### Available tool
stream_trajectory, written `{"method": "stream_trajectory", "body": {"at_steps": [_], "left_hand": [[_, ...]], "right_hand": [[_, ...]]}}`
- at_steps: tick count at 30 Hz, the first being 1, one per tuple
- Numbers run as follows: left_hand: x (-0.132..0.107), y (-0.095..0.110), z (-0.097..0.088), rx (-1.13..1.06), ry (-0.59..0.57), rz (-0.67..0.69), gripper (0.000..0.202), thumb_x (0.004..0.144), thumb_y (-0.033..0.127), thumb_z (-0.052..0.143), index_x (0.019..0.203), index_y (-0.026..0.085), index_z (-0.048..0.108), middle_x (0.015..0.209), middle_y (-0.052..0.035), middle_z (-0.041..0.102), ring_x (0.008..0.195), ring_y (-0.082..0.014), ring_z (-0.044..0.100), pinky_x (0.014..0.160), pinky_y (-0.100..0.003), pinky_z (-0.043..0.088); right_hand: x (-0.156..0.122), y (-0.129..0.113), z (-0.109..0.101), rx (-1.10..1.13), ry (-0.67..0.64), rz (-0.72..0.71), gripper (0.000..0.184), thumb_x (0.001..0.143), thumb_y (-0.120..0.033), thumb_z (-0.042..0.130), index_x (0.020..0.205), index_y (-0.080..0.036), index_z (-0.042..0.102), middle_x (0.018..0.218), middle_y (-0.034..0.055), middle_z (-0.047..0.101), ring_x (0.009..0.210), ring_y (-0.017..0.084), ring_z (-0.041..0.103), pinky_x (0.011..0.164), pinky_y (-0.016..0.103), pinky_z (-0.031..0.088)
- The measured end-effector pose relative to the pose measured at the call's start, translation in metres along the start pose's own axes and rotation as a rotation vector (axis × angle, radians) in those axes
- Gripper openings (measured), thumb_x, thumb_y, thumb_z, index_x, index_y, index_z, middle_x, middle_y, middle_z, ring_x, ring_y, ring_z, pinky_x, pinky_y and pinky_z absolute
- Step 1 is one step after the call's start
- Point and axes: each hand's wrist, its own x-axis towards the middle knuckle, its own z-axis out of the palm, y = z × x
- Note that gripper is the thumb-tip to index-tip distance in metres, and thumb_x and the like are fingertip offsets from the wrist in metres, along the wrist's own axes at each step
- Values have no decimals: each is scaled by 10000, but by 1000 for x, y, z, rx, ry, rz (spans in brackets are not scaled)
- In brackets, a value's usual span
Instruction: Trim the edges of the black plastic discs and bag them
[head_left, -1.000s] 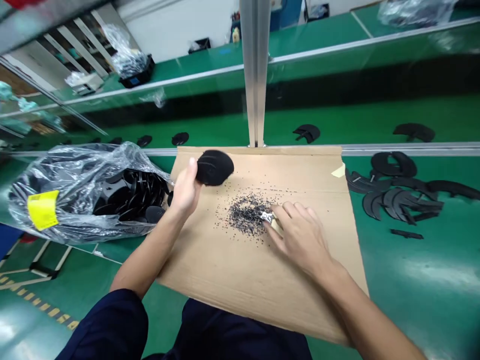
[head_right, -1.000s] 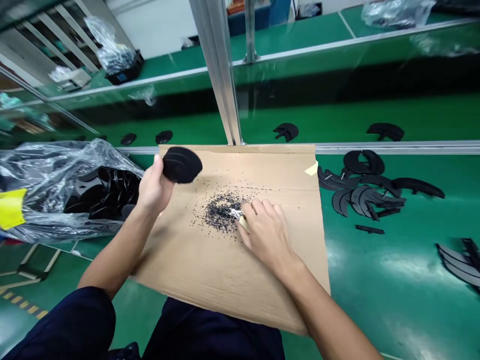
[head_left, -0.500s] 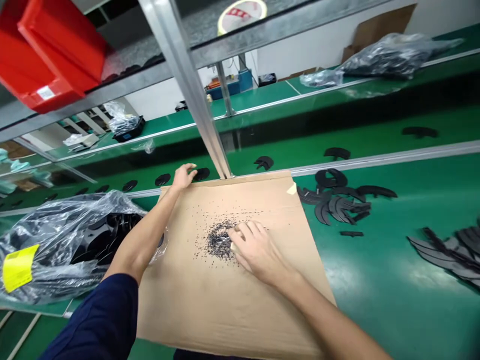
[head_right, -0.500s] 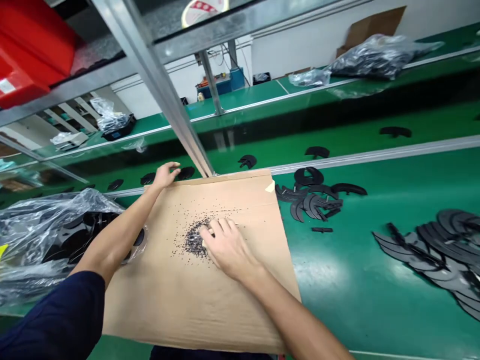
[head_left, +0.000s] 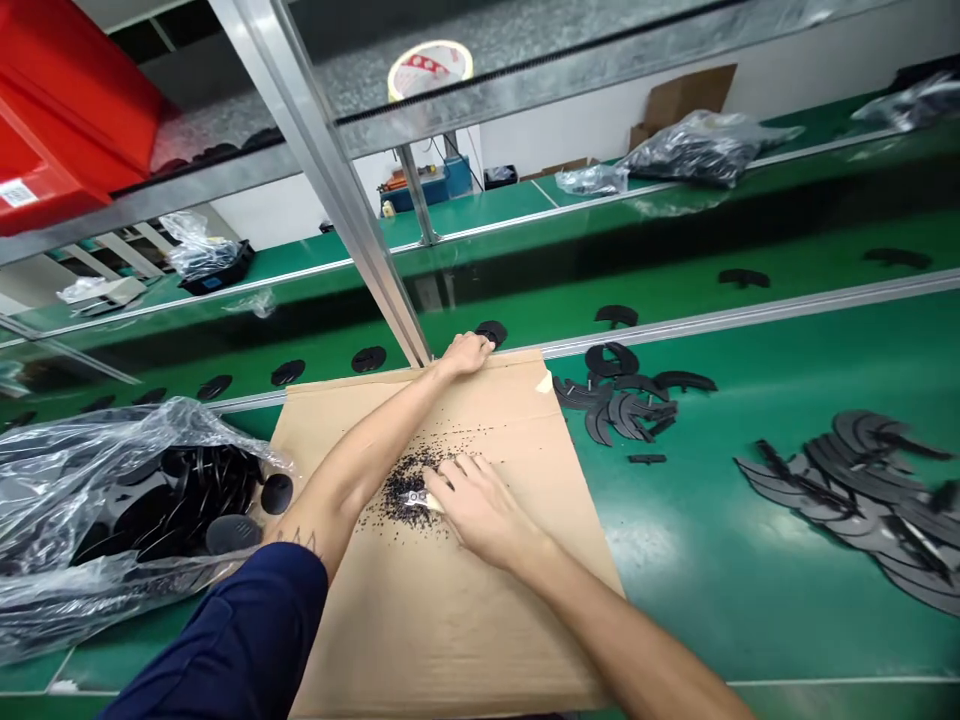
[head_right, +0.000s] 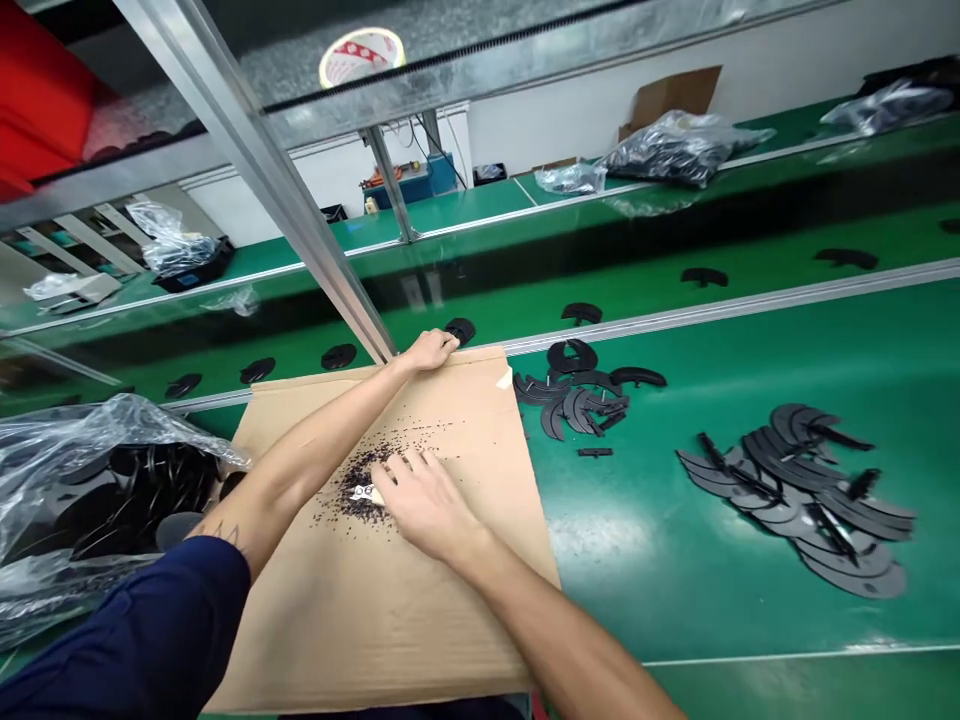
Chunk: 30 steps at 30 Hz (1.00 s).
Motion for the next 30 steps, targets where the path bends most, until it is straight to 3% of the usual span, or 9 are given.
{"method": "stream_trajectory", "body": {"at_steps": [3,6,10,13,15,19,22,26,30], "left_hand": [[3,1,-9,-57,82,-59,125,911,153,575,823,129,660,888,-102,698,898,-233,655,900,-385,504],[-25,0,-29,-126,168,-31,87,885,104,576,869,136,656,954,-99,703,921,-220,658,892,-344,510],[-97,-5,-55,-240,185,26,83,923,198,588,902,151,654,983,-66,704,903,-174,669,843,-292,538],[-167,-4,-60,-459,161,115,112,938,252,609,921,156,663,943,-58,705,871,-154,679,820,-282,558],[-210,0,-55,-570,127,150,102,944,246,617,931,159,668,927,-59,707,865,-151,688,818,-284,570],[-274,-6,-50,-567,95,108,158,988,262,572,1097,166,634,990,-80,714,876,-156,709,802,-282,594],[-306,-32,-72,-131,73,-13,157,996,270,556,1073,160,637,972,-91,706,905,-196,696,840,-329,586],[-329,-77,-108,585,-60,-383,190,950,82,481,914,132,661,975,-133,687,946,-242,670,842,-342,560],[-329,-104,-112,654,-89,-502,258,883,-16,455,968,97,671,966,-155,693,902,-258,680,725,-308,533]], "right_hand": [[0,5,1,10,39,40,275,877,-56,585,1133,-151,616,1019,97,629,967,240,536,834,358,433],[-1,7,1,58,202,119,248,894,-55,552,1108,-160,623,1039,107,622,945,240,540,808,359,437],[0,8,-2,188,550,207,220,939,-133,567,1154,-156,607,1183,162,565,1013,256,573,845,381,489],[2,9,-5,274,714,252,262,935,-238,647,1175,-157,584,1224,191,552,1094,290,590,903,430,515],[7,9,-5,363,660,232,285,917,-283,682,1165,-182,585,1155,158,613,1078,292,618,898,431,525],[16,4,0,629,383,113,127,944,-302,630,1049,-230,621,913,50,693,808,213,662,761,338,536],[20,-1,2,712,306,217,162,931,-387,641,984,-235,634,879,44,699,758,211,658,714,328,532],[22,-1,2,768,288,438,267,866,-496,687,883,-238,620,789,20,659,671,199,612,610,316,496],[25,2,1,809,265,526,302,824,-519,714,866,-236,618,786,12,641,693,196,599,644,324,507]]}}
